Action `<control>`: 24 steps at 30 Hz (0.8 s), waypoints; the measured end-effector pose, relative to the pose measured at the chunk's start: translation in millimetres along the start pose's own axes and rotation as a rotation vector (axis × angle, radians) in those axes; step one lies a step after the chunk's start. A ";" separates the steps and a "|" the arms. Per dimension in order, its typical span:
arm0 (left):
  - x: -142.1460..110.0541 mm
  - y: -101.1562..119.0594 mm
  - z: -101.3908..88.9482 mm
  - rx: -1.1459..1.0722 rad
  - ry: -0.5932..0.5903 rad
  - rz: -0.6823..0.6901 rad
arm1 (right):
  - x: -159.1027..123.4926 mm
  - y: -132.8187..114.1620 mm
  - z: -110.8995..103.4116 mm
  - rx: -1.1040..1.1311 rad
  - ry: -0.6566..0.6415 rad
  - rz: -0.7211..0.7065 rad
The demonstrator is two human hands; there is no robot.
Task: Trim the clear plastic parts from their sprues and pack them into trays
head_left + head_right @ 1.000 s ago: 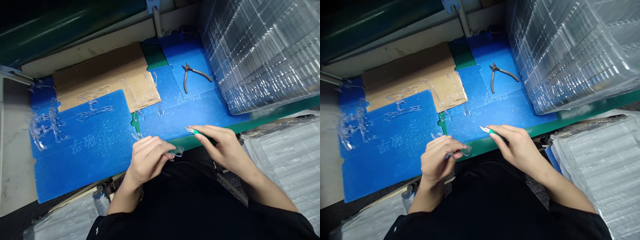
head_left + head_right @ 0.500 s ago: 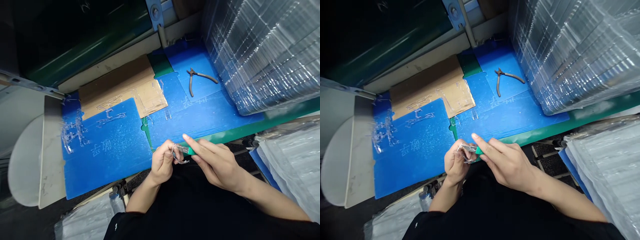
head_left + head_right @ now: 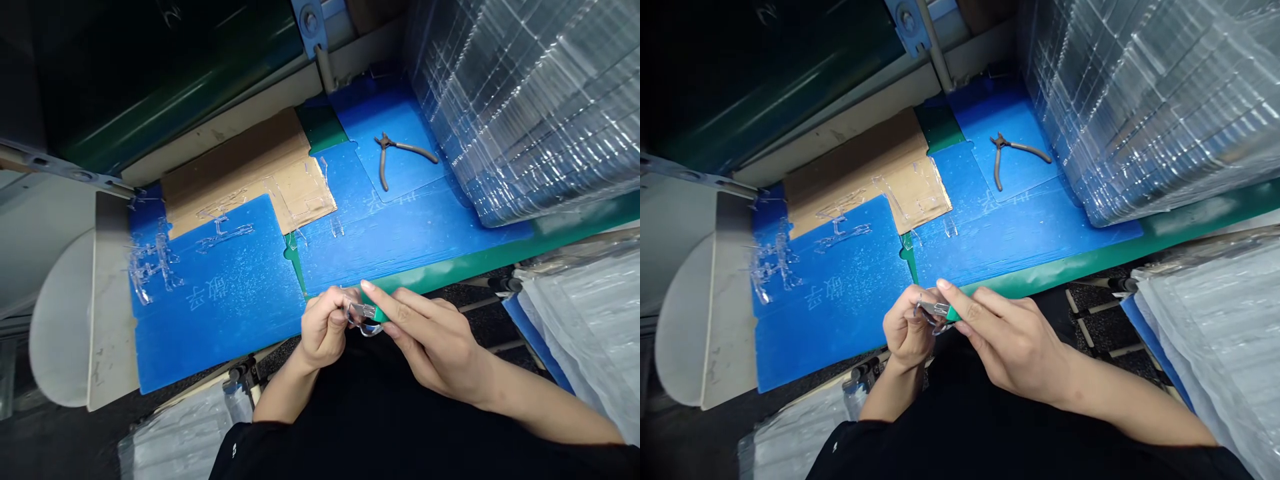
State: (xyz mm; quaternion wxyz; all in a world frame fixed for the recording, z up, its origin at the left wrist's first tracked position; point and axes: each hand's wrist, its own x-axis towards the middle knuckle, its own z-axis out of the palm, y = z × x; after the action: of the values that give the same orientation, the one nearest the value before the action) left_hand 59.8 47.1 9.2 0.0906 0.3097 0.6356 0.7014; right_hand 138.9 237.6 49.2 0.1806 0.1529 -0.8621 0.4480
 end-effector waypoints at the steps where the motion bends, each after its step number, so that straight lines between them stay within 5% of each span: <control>1: -0.1 0.1 -0.6 0.017 -0.002 0.007 | -1.3 -1.6 1.0 0.013 0.005 0.011; 12: 8.5 -0.2 4.4 -0.103 -0.087 0.173 | -2.3 0.9 14.0 0.187 0.107 0.281; 24: 2.9 3.1 1.9 -0.103 -0.070 0.051 | 27.8 0.7 -0.4 0.582 0.102 0.393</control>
State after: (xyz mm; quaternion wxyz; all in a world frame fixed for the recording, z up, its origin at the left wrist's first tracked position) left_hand 59.4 49.6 13.0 0.1105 0.3450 0.5869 0.7241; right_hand 114.0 235.5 61.4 0.0825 0.0065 -0.7012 0.7082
